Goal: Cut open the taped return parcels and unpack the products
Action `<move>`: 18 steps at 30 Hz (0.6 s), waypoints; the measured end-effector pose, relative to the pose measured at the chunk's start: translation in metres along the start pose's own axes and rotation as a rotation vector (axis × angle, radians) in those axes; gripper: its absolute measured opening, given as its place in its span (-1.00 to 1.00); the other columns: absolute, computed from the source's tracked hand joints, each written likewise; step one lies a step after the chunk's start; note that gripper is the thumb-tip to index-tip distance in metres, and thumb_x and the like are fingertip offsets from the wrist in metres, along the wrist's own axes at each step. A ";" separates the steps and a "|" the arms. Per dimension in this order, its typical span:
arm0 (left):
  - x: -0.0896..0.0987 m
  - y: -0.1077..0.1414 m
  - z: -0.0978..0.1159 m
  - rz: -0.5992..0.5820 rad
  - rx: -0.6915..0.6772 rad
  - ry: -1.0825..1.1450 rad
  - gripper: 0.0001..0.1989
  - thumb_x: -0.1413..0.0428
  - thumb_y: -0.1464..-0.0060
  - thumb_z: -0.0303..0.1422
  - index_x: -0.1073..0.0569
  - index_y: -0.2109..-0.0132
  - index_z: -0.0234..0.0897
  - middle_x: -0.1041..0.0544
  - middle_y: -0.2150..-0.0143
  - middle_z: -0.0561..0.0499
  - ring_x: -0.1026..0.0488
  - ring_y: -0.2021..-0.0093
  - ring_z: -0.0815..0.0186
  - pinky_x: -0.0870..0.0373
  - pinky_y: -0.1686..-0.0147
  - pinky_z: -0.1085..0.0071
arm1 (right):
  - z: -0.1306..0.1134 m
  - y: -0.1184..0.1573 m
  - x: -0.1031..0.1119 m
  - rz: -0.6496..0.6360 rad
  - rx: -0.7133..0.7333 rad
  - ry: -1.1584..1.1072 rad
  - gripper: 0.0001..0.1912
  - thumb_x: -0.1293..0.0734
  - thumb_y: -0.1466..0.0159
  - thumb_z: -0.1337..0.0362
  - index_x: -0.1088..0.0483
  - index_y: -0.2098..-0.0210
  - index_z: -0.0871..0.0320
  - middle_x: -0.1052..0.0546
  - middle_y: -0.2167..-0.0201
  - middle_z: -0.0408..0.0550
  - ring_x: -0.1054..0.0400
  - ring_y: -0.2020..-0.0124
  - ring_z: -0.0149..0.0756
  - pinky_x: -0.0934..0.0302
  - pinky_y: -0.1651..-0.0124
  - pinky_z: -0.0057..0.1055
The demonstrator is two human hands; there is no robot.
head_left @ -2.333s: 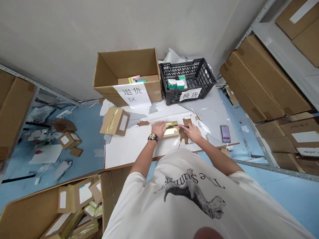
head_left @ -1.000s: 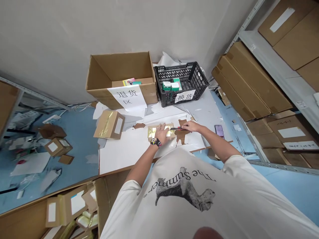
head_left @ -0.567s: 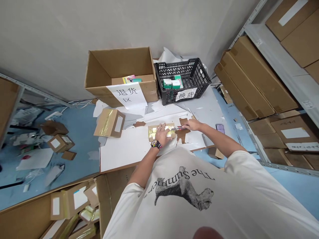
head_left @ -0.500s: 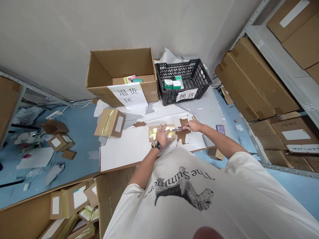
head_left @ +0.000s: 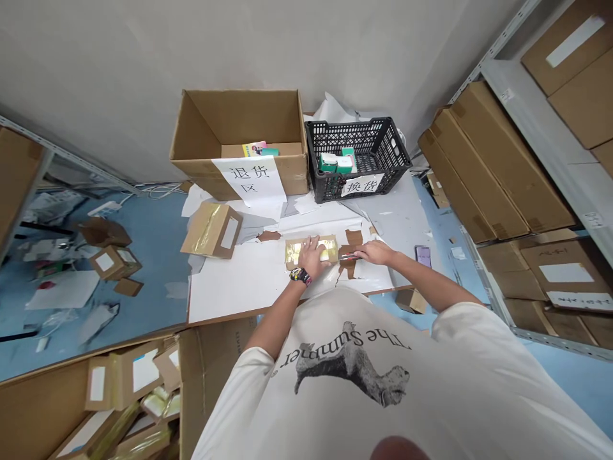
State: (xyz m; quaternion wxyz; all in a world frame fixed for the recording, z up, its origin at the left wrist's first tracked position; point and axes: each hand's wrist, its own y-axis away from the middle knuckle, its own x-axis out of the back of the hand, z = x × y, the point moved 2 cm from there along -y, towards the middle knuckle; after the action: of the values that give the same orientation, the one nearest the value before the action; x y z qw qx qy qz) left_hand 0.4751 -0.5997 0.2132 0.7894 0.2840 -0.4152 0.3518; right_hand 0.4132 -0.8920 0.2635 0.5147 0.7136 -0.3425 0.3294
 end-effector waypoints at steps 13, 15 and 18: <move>-0.017 0.054 0.021 0.147 0.075 1.017 -0.33 -0.11 -0.49 0.09 -0.41 -0.53 -0.16 -0.51 -0.52 -0.26 -0.53 -0.46 -0.04 -0.53 -0.42 -0.02 | -0.105 -0.008 -0.054 0.509 -0.144 -0.795 -0.19 0.06 -0.65 -0.21 -0.26 -0.62 0.10 -0.65 -0.27 0.20 -0.53 -0.28 0.10 -0.41 -0.31 -0.06; -0.018 0.064 0.009 0.174 0.199 1.246 -0.31 -0.11 -0.46 0.19 -0.48 -0.44 -0.17 -0.66 -0.32 -0.26 -0.66 -0.28 -0.03 -0.66 -0.26 0.00 | -0.150 -0.024 -0.058 0.315 0.020 -0.821 -0.28 -0.06 -0.66 -0.11 -0.18 -0.67 0.03 -0.72 -0.06 0.08 -0.62 -0.07 0.03 -0.47 -0.21 -0.09; -0.015 0.089 -0.024 0.326 0.452 1.517 -0.27 -0.30 -0.30 0.21 -0.46 -0.38 -0.13 -0.72 0.02 -0.11 -0.74 0.08 0.11 -0.75 0.05 0.13 | -0.186 -0.041 -0.052 0.219 0.068 -0.605 -0.36 -0.21 -0.64 0.09 -0.24 -0.65 -0.01 -0.72 0.09 0.00 -0.61 0.03 -0.02 -0.45 -0.16 -0.14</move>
State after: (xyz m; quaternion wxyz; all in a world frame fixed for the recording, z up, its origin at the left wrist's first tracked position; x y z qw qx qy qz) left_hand 0.4095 -0.5345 0.2024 0.7184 0.0566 0.2783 0.6350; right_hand 0.3968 -0.6960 0.2467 0.3269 0.7548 -0.5436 0.1669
